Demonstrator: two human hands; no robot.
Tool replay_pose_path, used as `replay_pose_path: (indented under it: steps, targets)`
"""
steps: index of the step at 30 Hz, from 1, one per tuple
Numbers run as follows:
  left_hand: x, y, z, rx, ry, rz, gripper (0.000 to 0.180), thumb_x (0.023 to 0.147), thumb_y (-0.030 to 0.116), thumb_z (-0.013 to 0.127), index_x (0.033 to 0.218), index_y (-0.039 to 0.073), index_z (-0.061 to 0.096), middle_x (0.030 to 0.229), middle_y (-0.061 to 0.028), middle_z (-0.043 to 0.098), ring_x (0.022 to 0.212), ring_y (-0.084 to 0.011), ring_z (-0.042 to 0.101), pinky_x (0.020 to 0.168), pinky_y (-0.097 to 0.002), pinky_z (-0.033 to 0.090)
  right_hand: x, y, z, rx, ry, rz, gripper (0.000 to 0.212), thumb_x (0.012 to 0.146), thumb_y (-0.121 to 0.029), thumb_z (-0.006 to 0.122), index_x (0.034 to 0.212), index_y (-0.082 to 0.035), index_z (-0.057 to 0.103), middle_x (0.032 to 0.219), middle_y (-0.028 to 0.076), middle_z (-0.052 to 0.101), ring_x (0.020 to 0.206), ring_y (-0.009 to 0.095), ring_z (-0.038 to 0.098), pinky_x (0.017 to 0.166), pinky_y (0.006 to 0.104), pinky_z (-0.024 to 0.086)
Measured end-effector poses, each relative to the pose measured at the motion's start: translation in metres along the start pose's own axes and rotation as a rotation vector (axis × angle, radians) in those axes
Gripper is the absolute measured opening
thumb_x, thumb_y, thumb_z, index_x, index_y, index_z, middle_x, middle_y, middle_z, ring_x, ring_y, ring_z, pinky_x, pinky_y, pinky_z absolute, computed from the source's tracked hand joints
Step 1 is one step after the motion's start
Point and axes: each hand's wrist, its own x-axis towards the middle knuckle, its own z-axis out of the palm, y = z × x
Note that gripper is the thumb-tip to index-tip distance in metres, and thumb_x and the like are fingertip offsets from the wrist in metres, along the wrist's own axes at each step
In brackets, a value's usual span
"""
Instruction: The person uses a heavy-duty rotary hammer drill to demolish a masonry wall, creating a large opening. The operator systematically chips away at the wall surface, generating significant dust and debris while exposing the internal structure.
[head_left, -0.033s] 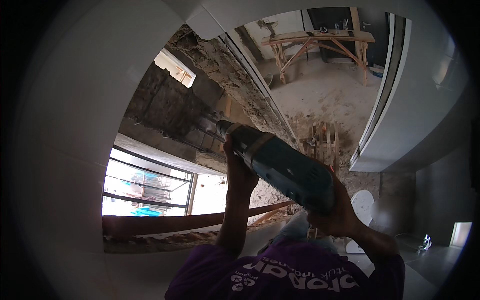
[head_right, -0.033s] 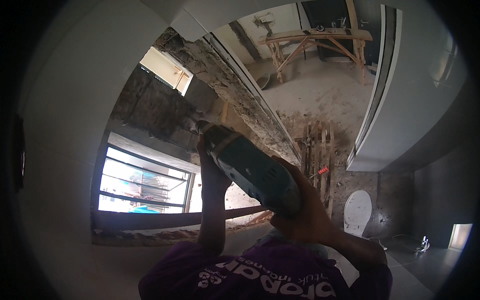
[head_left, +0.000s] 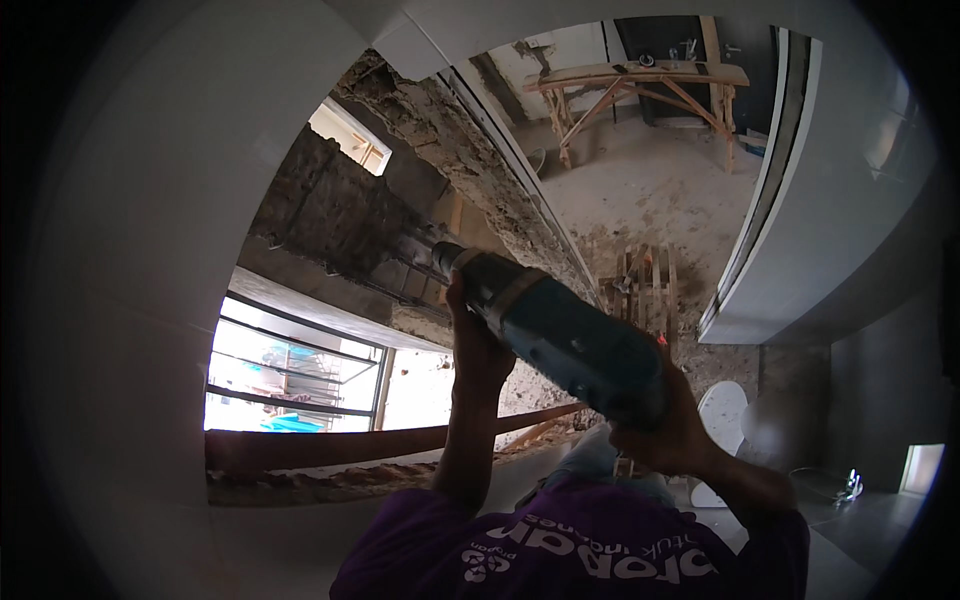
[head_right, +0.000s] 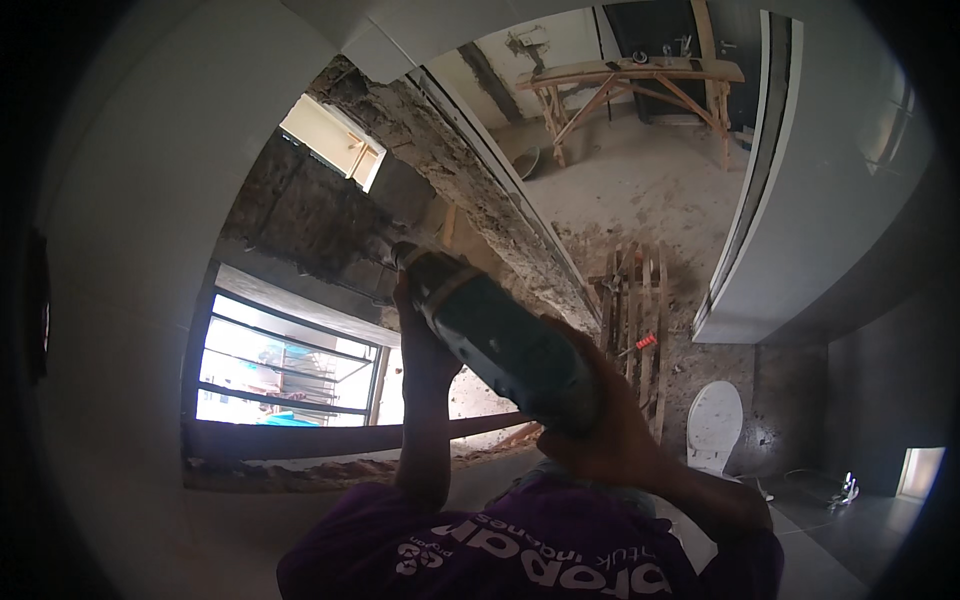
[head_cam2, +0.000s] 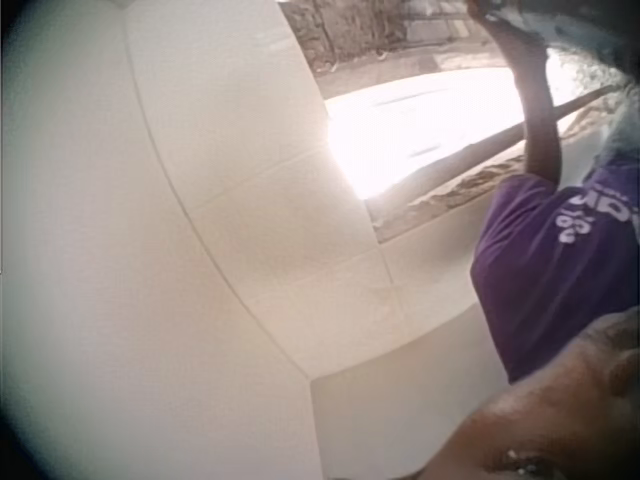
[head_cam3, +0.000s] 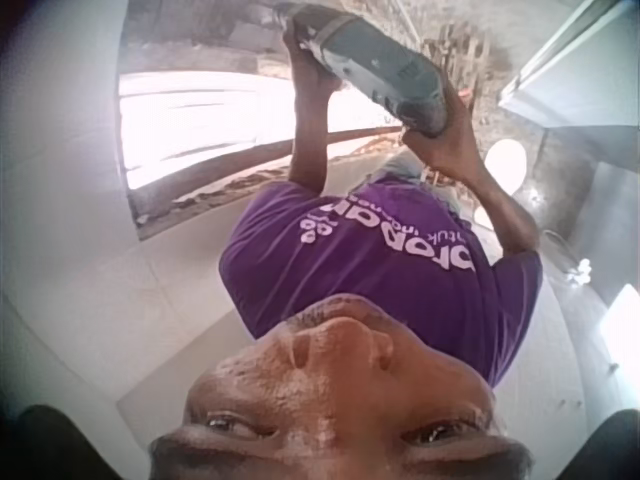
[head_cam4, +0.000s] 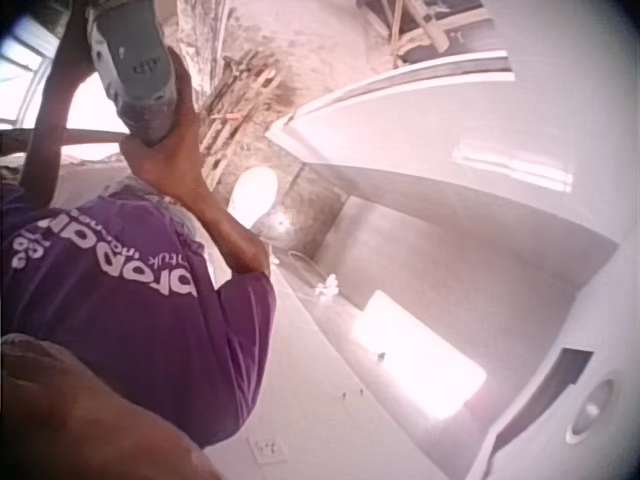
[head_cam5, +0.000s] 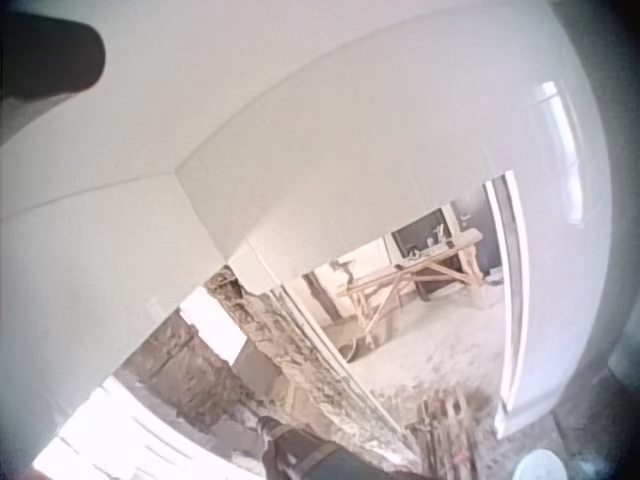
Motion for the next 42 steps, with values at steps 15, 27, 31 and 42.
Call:
replay_pose_path:
  steps: [15, 27, 31, 42]
  targets:
    - [0.003, 0.019, -0.011, -0.061, -0.242, -0.029, 0.06, 0.088, 0.059, 0.047, 0.122, 0.009, 0.052, 0.115, -0.0126, 0.059, 0.109, -0.0266, 0.056, 0.095, -0.0426, 0.044, 0.015, -0.005, 0.017, -0.109, 0.016, -0.163, 0.086, 0.066, -0.002, 0.064, 0.141, -0.009, 0.024, 0.117, 0.022, 0.056, 0.109, 0.033, 0.058, 0.092, 0.0399, 0.046]
    - [0.064, 0.043, -0.089, -0.006, -0.219, 0.091, 0.052, 0.089, 0.055, 0.049, 0.12, 0.014, 0.052, 0.112, -0.0104, 0.059, 0.105, -0.0277, 0.056, 0.093, -0.0441, 0.046, 0.085, 0.074, 0.059, -0.002, -0.096, 0.032, 0.088, 0.066, -0.003, 0.066, 0.143, -0.01, 0.023, 0.128, 0.022, 0.049, 0.121, 0.031, 0.048, 0.101, 0.0396, 0.04]
    - [0.024, 0.014, -0.12, -0.361, -0.159, -0.091, 0.056, 0.086, 0.057, 0.052, 0.118, 0.012, 0.054, 0.111, -0.0103, 0.06, 0.105, -0.0276, 0.057, 0.094, -0.0442, 0.045, 0.026, 0.088, 0.077, 0.093, -0.069, 0.109, 0.088, 0.069, -0.004, 0.067, 0.143, -0.005, 0.02, 0.131, 0.021, 0.045, 0.124, 0.03, 0.045, 0.103, 0.0396, 0.037]
    - [-0.071, -0.061, -0.065, -0.082, 0.141, -0.327, 0.063, 0.089, 0.054, 0.052, 0.127, 0.004, 0.046, 0.122, -0.0113, 0.055, 0.116, -0.0266, 0.051, 0.105, -0.0422, 0.036, -0.122, 0.107, 0.029, 0.317, 0.094, 0.146, 0.091, 0.071, -0.008, 0.076, 0.142, -0.002, 0.019, 0.131, 0.017, 0.044, 0.125, 0.026, 0.042, 0.104, 0.0392, 0.035]
